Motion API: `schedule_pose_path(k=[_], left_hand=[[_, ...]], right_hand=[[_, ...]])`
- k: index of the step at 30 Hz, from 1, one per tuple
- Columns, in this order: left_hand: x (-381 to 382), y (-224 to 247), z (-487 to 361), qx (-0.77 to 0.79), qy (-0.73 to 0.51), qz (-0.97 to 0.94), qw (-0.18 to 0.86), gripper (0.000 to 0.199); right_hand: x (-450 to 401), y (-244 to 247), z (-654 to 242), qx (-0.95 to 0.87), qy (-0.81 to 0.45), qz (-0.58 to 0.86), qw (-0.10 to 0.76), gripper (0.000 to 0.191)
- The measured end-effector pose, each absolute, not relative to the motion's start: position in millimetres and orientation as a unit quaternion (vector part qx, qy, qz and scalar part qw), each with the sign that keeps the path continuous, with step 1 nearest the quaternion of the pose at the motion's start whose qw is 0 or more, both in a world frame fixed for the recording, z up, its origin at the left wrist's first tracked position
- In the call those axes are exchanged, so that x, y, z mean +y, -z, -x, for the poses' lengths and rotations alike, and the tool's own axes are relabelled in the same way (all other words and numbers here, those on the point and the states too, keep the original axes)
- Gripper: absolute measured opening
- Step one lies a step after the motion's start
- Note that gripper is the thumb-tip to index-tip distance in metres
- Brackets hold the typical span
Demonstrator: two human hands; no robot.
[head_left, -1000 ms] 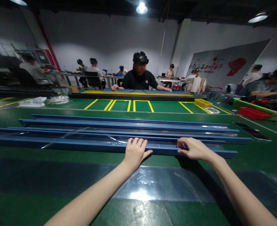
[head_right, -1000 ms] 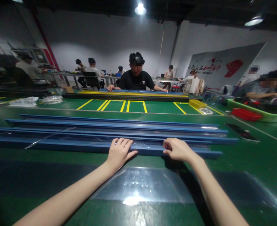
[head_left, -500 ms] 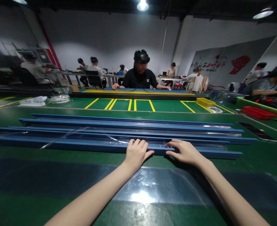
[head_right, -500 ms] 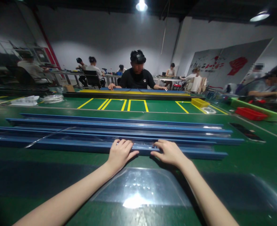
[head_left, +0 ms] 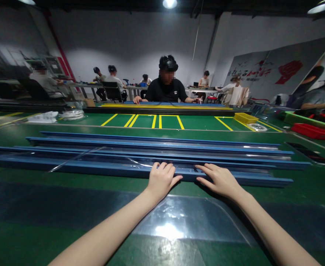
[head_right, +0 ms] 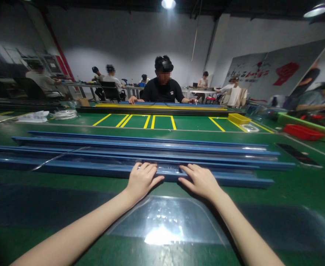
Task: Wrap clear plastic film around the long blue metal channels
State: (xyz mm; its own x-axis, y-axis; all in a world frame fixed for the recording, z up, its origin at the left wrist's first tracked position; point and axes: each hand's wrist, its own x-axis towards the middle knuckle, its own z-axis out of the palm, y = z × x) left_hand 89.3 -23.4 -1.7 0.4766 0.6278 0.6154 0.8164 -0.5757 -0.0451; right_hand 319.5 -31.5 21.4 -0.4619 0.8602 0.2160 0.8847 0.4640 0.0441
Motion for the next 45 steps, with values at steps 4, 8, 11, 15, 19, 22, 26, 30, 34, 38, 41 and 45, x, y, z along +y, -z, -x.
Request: schedule_pose_path(k=[4, 8, 11, 15, 19, 22, 26, 30, 34, 38, 41, 45], left_hand=[[-23.7, 1.9, -89.6, -0.431, 0.275, 0.842, 0.171, 0.03], [-23.8, 1.9, -90.0, -0.439, 0.267, 0.839, 0.179, 0.031], [-23.9, 0.9, -90.0, -0.445, 0.261, 0.838, 0.179, 0.032], [-24.3, -1.1, -89.8, -0.447, 0.259, 0.837, 0.182, 0.035], [-24.5, -2.3, -89.8, -0.451, 0.258, 0.835, 0.183, 0.035], [-24.7, -2.8, -90.0, -0.454, 0.257, 0.833, 0.183, 0.036], [-25.0, -3.9, -90.2, -0.453, 0.258, 0.834, 0.178, 0.036], [-25.1, -5.6, -90.4, -0.455, 0.254, 0.837, 0.166, 0.036], [-25.2, -5.9, -90.3, -0.458, 0.246, 0.838, 0.164, 0.036], [-25.1, -5.1, -90.0, -0.459, 0.245, 0.838, 0.168, 0.036], [-25.2, -4.8, -90.0, -0.459, 0.248, 0.836, 0.168, 0.037], [-25.2, -4.4, -90.3, -0.465, 0.254, 0.833, 0.162, 0.038]], right_hand=[[-31.6, -20.2, -320.2, -0.85, 0.079, 0.514, 0.086, 0.048], [-32.3, -20.6, -319.8, -0.848, 0.08, 0.516, 0.096, 0.046], [-32.8, -21.5, -319.1, -0.846, 0.08, 0.519, 0.093, 0.046], [-33.0, -22.3, -318.5, -0.846, 0.08, 0.521, 0.085, 0.048], [-33.2, -23.0, -318.2, -0.846, 0.081, 0.521, 0.081, 0.049], [-33.1, -23.1, -318.4, -0.845, 0.085, 0.522, 0.077, 0.049], [-32.9, -22.4, -318.9, -0.844, 0.088, 0.523, 0.079, 0.048], [-32.9, -21.3, -319.5, -0.845, 0.093, 0.519, 0.089, 0.046], [-33.0, -20.3, -319.9, -0.844, 0.103, 0.519, 0.086, 0.045], [-32.8, -19.8, -320.1, -0.846, 0.104, 0.516, 0.088, 0.045], [-32.6, -19.9, -320.0, -0.846, 0.102, 0.515, 0.091, 0.046], [-33.0, -20.8, -319.6, -0.844, 0.101, 0.519, 0.087, 0.045]])
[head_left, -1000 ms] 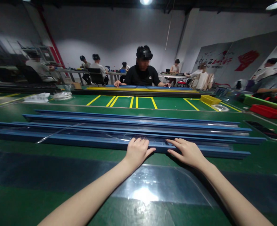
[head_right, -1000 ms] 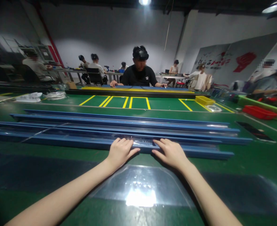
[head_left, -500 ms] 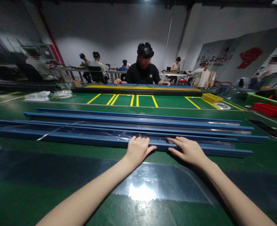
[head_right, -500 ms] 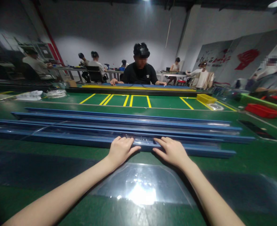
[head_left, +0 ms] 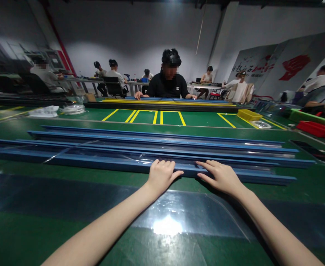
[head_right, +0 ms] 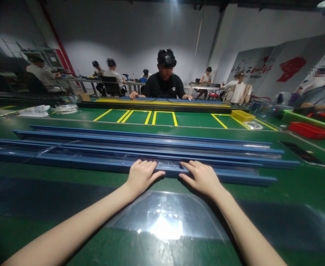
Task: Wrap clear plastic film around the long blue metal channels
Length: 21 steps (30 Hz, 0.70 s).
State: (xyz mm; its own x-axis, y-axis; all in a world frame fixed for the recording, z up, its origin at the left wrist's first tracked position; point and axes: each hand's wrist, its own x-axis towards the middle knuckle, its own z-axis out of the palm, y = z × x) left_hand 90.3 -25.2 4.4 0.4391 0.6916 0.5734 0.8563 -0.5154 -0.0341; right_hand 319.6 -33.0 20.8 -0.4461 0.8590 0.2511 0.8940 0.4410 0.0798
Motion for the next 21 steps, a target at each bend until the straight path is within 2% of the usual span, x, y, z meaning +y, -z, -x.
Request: schedule_pose_path(k=[14, 21], left_hand=[[-25.6, -4.2, -90.6, -0.465, 0.252, 0.831, 0.173, 0.036], [-24.8, -3.6, -90.7, -0.469, 0.261, 0.827, 0.164, 0.038]], right_hand=[[-33.4, -21.4, -319.1, -0.844, 0.082, 0.518, 0.109, 0.042], [-29.6, -23.9, -324.9, -0.821, -0.029, 0.533, 0.205, 0.019]])
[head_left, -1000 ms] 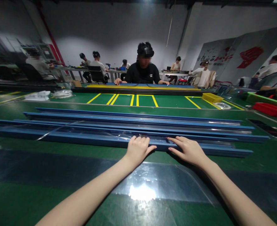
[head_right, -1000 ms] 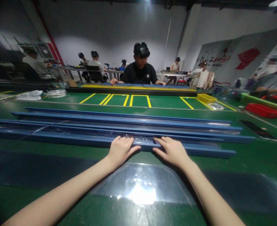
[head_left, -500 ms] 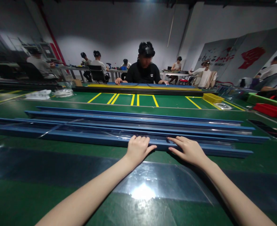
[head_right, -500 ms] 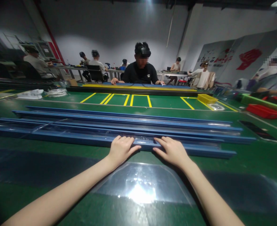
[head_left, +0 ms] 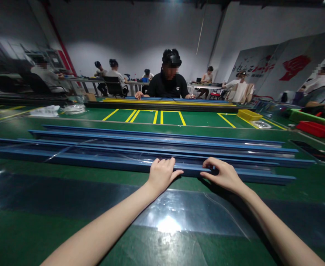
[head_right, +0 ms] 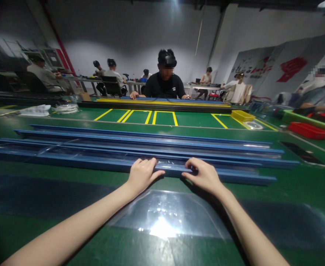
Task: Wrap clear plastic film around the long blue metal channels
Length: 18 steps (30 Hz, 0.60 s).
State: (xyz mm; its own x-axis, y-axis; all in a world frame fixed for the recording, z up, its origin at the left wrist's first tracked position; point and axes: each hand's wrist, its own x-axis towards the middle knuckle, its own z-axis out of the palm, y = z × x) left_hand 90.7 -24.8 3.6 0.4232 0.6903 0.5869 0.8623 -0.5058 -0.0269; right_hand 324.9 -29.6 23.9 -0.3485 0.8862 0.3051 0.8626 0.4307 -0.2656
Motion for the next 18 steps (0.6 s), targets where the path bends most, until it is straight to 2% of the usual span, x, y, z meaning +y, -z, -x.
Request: schedule_pose_path(k=[7, 18], left_hand=[[-24.0, -3.0, -90.8, -0.47, 0.276, 0.824, 0.155, 0.038], [-25.6, -5.6, -91.1, -0.488, 0.273, 0.818, 0.138, 0.038]], right_hand=[[-27.0, -26.6, -327.5, -0.802, -0.093, 0.55, 0.212, 0.022], [-28.0, -30.1, -326.0, -0.808, -0.089, 0.54, 0.22, 0.023]])
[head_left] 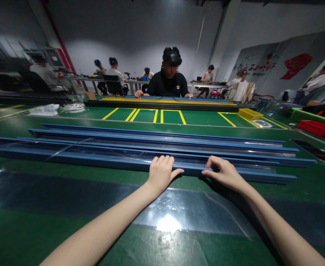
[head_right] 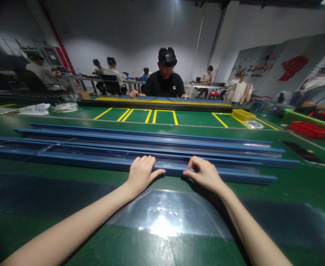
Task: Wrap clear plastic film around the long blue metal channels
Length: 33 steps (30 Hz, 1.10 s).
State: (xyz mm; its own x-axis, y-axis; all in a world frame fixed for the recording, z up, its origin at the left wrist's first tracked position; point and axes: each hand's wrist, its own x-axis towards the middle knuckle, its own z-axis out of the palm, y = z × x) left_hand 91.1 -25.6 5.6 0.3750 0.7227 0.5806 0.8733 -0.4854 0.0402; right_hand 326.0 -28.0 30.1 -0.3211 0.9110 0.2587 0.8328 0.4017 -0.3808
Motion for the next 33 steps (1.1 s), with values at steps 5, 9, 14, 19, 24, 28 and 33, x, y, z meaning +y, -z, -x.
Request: schedule_pose_path(k=[5, 9, 14, 19, 24, 28, 33], left_hand=[[-25.8, -5.5, -91.6, -0.497, 0.263, 0.813, 0.149, 0.04], [-25.6, -4.8, -92.0, -0.493, 0.252, 0.817, 0.161, 0.041], [-25.1, -4.0, -92.0, -0.488, 0.241, 0.822, 0.167, 0.041], [-25.5, -4.9, -91.8, -0.483, 0.239, 0.826, 0.167, 0.04], [-25.4, -4.7, -91.5, -0.478, 0.243, 0.828, 0.162, 0.039], [-24.7, -3.3, -91.2, -0.472, 0.25, 0.83, 0.161, 0.038], [-24.3, -2.4, -91.4, -0.473, 0.247, 0.83, 0.162, 0.038]], right_hand=[[-26.8, -29.4, -326.7, -0.809, -0.088, 0.542, 0.211, 0.023], [-26.8, -28.6, -327.3, -0.816, -0.078, 0.534, 0.208, 0.022], [-29.0, -28.1, -326.8, -0.832, -0.045, 0.521, 0.183, 0.022], [-31.7, -29.1, -324.1, -0.836, -0.014, 0.526, 0.155, 0.024], [-32.2, -28.1, -323.3, -0.836, 0.009, 0.529, 0.144, 0.026], [-32.1, -27.3, -323.5, -0.837, 0.017, 0.529, 0.138, 0.027], [-32.3, -27.2, -323.2, -0.835, 0.019, 0.534, 0.132, 0.026]])
